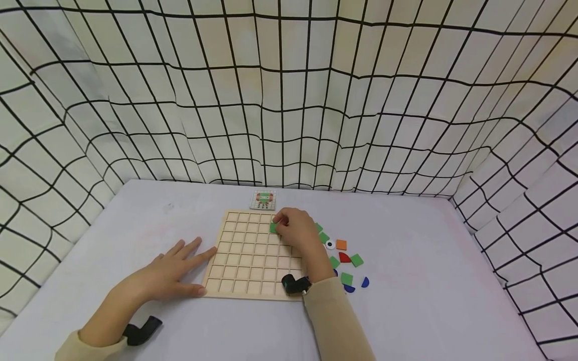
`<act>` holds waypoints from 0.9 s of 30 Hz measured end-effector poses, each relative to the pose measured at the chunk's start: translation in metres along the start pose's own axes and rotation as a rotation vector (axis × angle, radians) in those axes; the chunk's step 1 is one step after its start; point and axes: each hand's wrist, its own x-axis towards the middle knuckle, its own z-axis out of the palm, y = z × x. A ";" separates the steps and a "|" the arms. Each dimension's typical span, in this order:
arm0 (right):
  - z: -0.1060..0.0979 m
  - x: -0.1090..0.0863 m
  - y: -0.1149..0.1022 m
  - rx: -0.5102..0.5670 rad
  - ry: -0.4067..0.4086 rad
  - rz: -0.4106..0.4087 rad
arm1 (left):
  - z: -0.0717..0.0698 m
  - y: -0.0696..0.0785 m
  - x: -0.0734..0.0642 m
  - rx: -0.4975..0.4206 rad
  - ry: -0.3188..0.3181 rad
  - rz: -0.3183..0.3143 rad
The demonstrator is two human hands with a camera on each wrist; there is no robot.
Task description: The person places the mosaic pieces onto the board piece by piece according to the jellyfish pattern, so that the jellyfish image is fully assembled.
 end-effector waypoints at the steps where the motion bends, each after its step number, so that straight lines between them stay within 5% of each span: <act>1: 0.001 0.000 0.000 0.000 -0.003 -0.003 | 0.000 0.000 0.000 0.000 0.001 0.000; 17: 0.001 -0.001 -0.002 -0.064 -0.033 0.013 | 0.000 -0.001 -0.001 -0.005 0.007 0.008; 27: -0.003 -0.004 -0.003 0.025 -0.029 -0.010 | 0.001 -0.002 0.000 -0.003 0.008 0.007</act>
